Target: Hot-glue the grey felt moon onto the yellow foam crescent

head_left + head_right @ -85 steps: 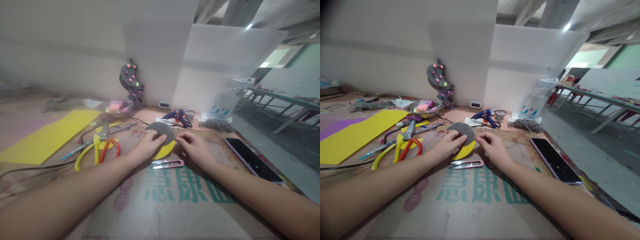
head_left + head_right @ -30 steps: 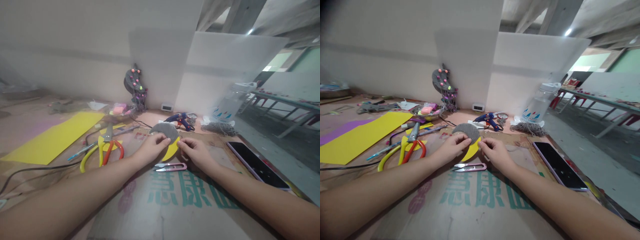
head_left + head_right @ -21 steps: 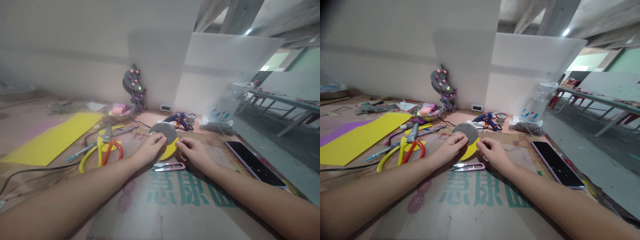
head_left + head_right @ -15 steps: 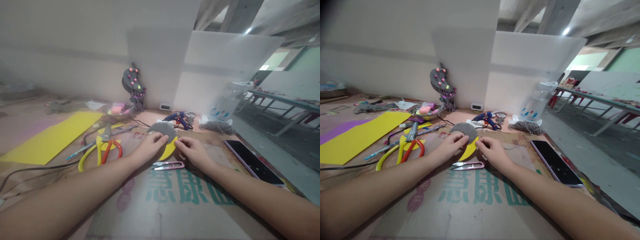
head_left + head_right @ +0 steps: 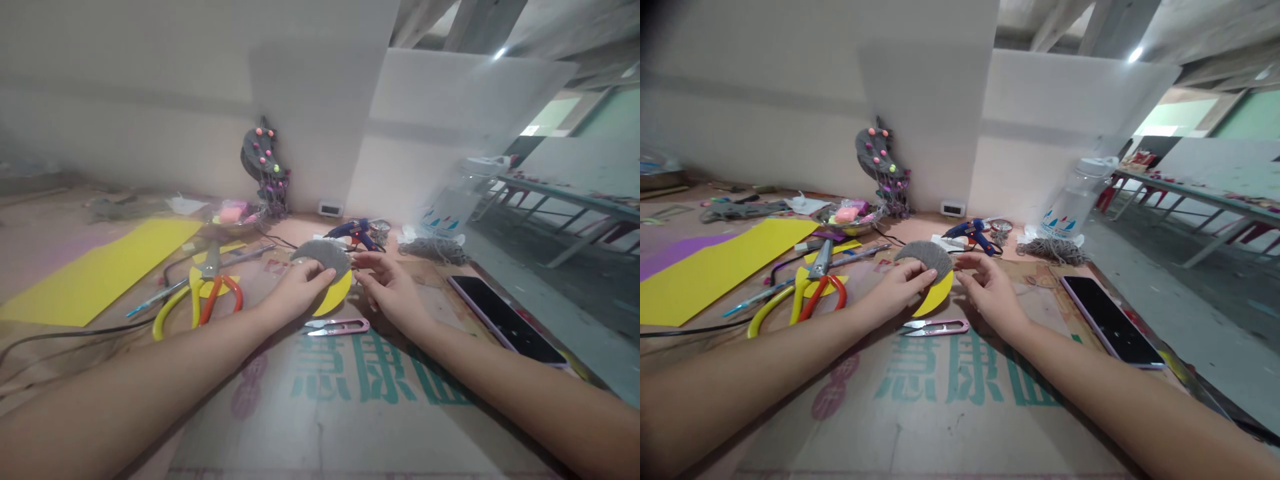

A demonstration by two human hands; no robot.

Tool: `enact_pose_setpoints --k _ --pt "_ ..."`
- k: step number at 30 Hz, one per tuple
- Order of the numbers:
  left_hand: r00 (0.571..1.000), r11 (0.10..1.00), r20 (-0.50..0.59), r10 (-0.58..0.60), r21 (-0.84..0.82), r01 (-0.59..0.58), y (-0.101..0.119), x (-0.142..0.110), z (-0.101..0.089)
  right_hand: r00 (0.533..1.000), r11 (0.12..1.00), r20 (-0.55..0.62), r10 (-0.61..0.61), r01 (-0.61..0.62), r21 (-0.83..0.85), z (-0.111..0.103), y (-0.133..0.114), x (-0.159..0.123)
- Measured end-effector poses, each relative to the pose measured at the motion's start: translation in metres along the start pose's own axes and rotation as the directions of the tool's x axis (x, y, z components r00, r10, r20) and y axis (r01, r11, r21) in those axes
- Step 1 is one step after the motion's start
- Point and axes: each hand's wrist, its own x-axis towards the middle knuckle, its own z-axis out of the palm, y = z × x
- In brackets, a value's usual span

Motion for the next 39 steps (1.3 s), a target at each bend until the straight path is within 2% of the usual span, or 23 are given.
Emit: enact_pose_setpoints --k 4,8,16,25,32,36,39 --pt "0.999 0.999 0.005 0.032 0.010 -0.032 -0.005 0.001 0.002 0.999 0.999 0.027 0.038 -0.038 0.017 0.001 0.001 0.001" --pt "1.000 1.000 0.012 0.029 -0.005 -0.029 -0.006 0.002 0.002 0.998 0.998 -0.024 0.056 -0.056 -0.018 0.000 -0.001 0.001" --pt "0.999 0.999 0.031 0.041 0.030 -0.042 -0.006 0.000 0.003 0.998 0.985 -0.061 0.035 -0.045 -0.166 -0.001 -0.006 -0.001" --pt "0.996 0.997 0.063 0.056 0.057 -0.059 -0.002 0.000 0.001 0.997 0.984 -0.064 0.052 -0.062 -0.165 -0.003 -0.006 -0.001" --pt "0.997 0.999 0.071 0.027 0.033 -0.029 0.002 -0.002 0.001 0.999 0.969 -0.049 0.015 -0.027 -0.245 -0.003 -0.008 0.000" --pt "0.997 0.998 0.061 0.054 0.018 -0.055 0.000 -0.001 0.001 0.998 0.974 0.029 0.054 -0.047 -0.220 -0.001 -0.004 0.001" --pt "0.999 0.999 0.041 0.036 -0.015 -0.035 0.000 0.000 0.001 0.998 0.987 0.005 0.058 -0.057 -0.149 -0.002 -0.003 0.000"
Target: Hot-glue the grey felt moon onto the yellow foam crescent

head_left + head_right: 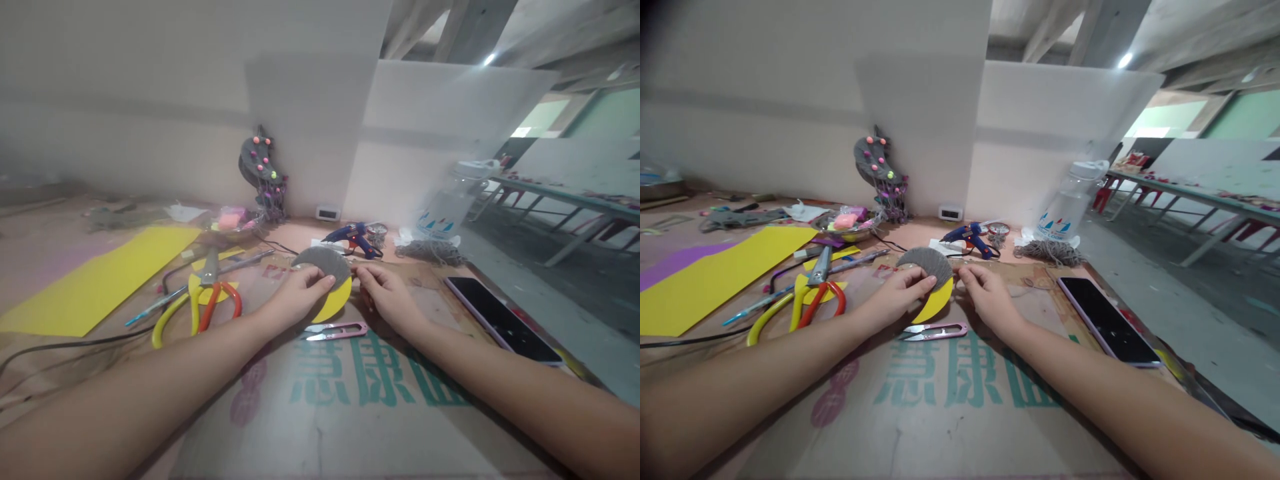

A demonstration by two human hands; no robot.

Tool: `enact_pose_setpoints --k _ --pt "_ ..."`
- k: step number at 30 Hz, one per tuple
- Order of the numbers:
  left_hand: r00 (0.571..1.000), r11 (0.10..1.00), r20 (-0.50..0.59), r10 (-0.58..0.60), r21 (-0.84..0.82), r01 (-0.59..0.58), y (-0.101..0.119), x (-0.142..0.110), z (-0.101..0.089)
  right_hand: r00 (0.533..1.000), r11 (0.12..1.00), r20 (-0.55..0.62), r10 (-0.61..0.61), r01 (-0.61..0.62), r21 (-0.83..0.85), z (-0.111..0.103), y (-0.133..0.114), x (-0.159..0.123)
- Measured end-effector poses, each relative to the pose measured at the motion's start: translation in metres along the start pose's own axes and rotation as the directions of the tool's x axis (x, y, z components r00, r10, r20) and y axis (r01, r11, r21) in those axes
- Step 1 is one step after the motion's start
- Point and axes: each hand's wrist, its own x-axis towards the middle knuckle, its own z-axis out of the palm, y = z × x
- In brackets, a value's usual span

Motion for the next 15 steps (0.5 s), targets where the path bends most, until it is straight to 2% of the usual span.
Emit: enact_pose_setpoints --k 3,5,8,11,15 --pt "1.000 0.999 -0.012 -0.027 -0.023 0.027 0.0025 -0.0007 0.0001 0.997 0.996 -0.077 -0.031 0.037 0.082 -0.0010 -0.0016 -0.0014" --pt "1.000 0.999 -0.015 -0.027 -0.020 0.027 0.0036 -0.0015 0.0002 0.997 0.996 -0.068 -0.035 0.041 0.085 -0.0010 -0.0022 -0.0018" --pt "1.000 1.000 -0.015 -0.011 0.002 0.011 0.0025 -0.0021 0.0002 0.998 0.998 -0.037 -0.059 0.060 0.015 -0.0002 -0.0010 -0.0008" --pt "1.000 1.000 -0.004 0.007 0.027 -0.007 -0.0005 -0.0019 0.0003 0.992 0.991 -0.053 -0.113 0.109 -0.083 -0.0002 0.0006 0.0003" --pt "1.000 0.998 0.014 0.009 0.054 -0.009 -0.0018 -0.0016 0.0006 0.991 0.984 -0.049 -0.122 0.114 -0.135 -0.0014 -0.0006 -0.0003"
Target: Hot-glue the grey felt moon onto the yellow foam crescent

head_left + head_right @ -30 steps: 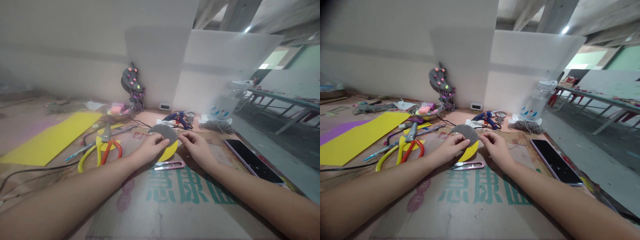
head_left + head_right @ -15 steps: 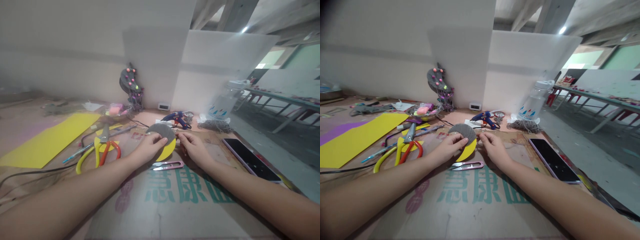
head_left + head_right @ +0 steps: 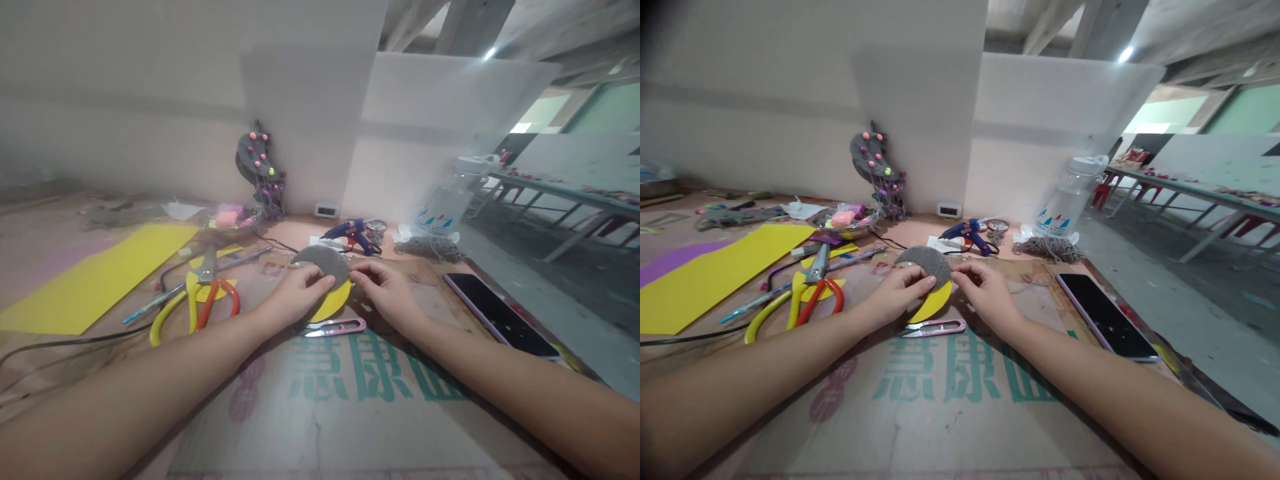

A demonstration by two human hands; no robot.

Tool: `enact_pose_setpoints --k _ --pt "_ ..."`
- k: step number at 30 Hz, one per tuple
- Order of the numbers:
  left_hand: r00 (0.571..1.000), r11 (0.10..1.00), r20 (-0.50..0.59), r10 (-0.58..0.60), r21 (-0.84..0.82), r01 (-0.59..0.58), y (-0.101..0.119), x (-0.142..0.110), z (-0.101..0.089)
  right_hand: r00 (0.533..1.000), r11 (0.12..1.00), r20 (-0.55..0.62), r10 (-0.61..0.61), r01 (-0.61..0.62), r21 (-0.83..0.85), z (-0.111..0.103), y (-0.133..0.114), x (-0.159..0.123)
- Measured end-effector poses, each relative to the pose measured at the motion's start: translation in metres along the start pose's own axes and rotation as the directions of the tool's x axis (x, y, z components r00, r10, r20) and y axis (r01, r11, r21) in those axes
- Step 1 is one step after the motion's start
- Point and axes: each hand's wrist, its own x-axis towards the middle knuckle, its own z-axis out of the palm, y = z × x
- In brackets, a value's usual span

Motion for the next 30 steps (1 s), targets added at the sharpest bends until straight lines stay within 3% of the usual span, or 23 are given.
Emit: enact_pose_setpoints --k 9,17,24,30 --pt "1.000 1.000 -0.004 0.007 0.009 -0.007 0.0016 0.0001 0.0000 1.000 1.000 0.002 -0.023 0.023 0.009 -0.0015 0.0010 0.0000" --pt "0.999 0.999 -0.040 -0.028 -0.040 0.026 0.0023 0.0007 -0.0014 0.997 0.969 -0.053 0.064 -0.049 0.243 -0.0021 0.0037 -0.0002" --pt "0.996 0.997 -0.078 -0.050 -0.066 0.045 0.0037 0.0017 -0.0034 0.998 0.963 -0.056 -0.013 0.028 0.268 -0.0014 0.0046 -0.0018" --pt "0.996 0.997 -0.082 -0.043 -0.069 0.037 0.0022 0.0024 -0.0031 1.000 0.953 0.012 -0.028 0.023 0.301 -0.0004 0.0023 -0.0040"
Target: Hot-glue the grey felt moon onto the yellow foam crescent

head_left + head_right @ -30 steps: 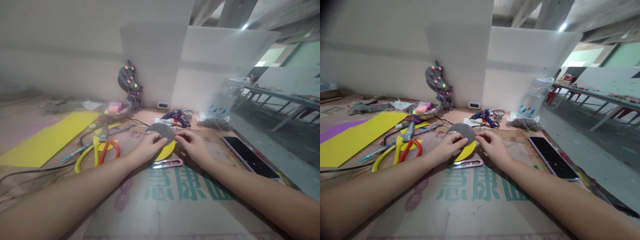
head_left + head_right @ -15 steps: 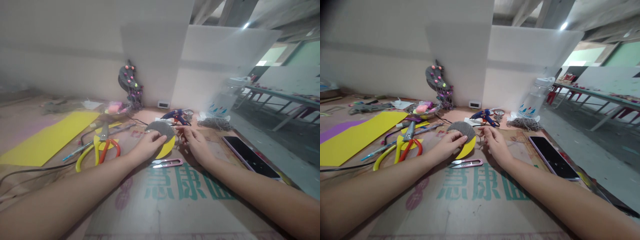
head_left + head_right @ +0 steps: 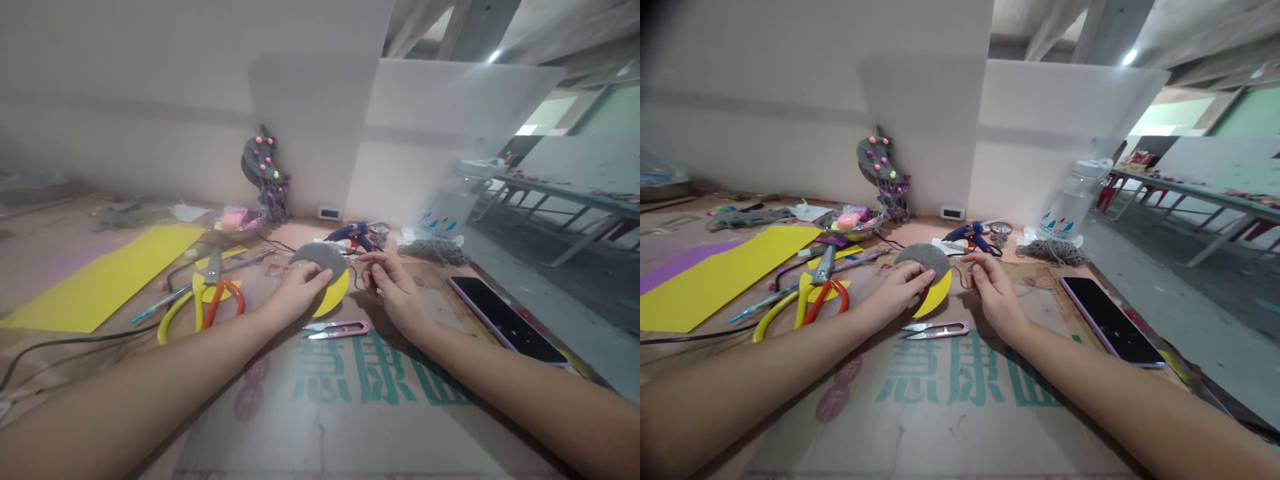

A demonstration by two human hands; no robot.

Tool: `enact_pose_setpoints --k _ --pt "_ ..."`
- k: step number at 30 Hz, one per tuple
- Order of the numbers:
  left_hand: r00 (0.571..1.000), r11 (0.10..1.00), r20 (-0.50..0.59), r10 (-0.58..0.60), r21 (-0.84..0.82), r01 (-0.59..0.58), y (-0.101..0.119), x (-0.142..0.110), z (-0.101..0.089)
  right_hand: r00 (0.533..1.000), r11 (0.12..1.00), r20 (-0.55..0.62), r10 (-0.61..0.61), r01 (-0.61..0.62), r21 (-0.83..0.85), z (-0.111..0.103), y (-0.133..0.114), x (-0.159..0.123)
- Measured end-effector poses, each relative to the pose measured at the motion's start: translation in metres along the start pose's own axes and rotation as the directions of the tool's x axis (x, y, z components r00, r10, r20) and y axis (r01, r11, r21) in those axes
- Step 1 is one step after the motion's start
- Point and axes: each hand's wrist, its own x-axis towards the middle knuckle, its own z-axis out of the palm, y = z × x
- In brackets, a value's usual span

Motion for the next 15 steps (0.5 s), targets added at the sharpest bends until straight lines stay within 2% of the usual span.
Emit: enact_pose_setpoints --k 6,15 --pt "1.000 1.000 -0.004 0.001 0.011 -0.001 0.0008 0.0002 0.0004 1.000 1.000 0.009 -0.006 0.006 -0.025 0.0006 -0.0012 0.0005" --pt "1.000 0.998 0.012 -0.029 -0.057 0.029 0.0036 -0.0016 0.0015 0.998 0.970 0.058 -0.040 0.053 -0.237 0.0001 -0.0033 -0.0017"
